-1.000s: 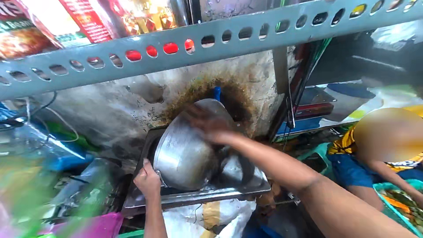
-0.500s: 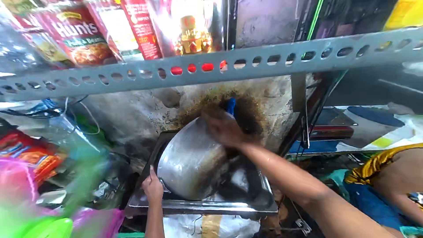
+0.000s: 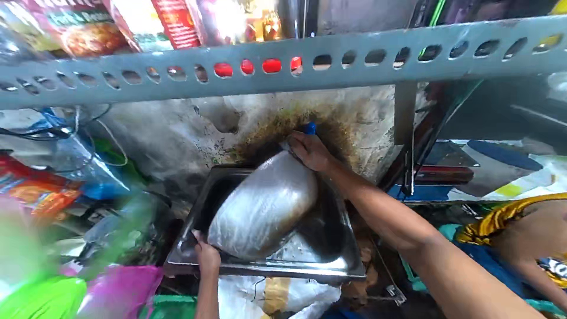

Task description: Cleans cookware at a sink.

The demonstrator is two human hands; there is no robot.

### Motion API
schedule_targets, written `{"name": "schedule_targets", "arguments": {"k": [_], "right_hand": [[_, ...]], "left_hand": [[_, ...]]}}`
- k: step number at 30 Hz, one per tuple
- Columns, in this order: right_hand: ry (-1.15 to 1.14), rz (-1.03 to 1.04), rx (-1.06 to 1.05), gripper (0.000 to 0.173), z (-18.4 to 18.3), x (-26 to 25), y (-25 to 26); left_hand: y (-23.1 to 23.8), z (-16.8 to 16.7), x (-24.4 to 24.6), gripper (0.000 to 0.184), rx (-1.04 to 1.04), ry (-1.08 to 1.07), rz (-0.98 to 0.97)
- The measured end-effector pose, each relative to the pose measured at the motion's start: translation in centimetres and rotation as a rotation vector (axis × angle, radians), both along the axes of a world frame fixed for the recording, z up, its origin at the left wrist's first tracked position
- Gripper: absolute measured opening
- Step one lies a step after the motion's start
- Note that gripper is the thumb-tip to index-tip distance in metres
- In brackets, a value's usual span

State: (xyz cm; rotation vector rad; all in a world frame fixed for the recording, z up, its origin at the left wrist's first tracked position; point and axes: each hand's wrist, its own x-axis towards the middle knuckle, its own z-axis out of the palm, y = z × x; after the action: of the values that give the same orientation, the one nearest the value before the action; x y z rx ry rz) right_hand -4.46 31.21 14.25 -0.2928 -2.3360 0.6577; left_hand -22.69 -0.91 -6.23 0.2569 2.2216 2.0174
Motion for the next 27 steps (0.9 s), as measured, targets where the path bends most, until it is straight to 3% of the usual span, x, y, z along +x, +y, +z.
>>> {"name": "schedule_targets", "arguments": {"k": [3,9,14,18,21,23,25,27], "right_hand": [[0.049,0.061,0.116,0.034,3.4,1.2,-1.6],[-0.098,0.186,0.326,0.031,9.9,-1.3,-4.9],[-0.391,0.276,0.45,0.035,11.2,-2.8,-7.6],[-0.477,0.323,0.529,0.033,9.5,-3.1,-8.8],[-0.365,0.362,0.646,0.036,6.1,-3.2,-9.0],[-0.335,0.349,0.627,0.035,3.5,-2.9,-10.7],[-0.253,0.272,0.601,0.031,0.8,-2.0,-12.7],[-0.09,0.213,0.639,0.033,-2.1,-0.8,-14.5]], "left_hand": [[0.5,-0.6,3.1,0.068,0.24,-0.017,0.028],[1.6,-0.2,6.6,0.068,0.406,-0.013,0.117],[2.2,0.4,9.5,0.072,0.26,-0.002,0.093],[1.1,1.8,11.5,0.089,0.029,0.074,-0.031],[2.2,7.2,10.1,0.068,-0.13,0.371,-0.08],[4.3,10.8,9.0,0.063,-0.194,0.467,-0.036],[6.2,11.0,8.5,0.058,-0.242,0.492,0.089],[6.5,10.0,8.6,0.037,-0.196,0.519,0.087]]}}
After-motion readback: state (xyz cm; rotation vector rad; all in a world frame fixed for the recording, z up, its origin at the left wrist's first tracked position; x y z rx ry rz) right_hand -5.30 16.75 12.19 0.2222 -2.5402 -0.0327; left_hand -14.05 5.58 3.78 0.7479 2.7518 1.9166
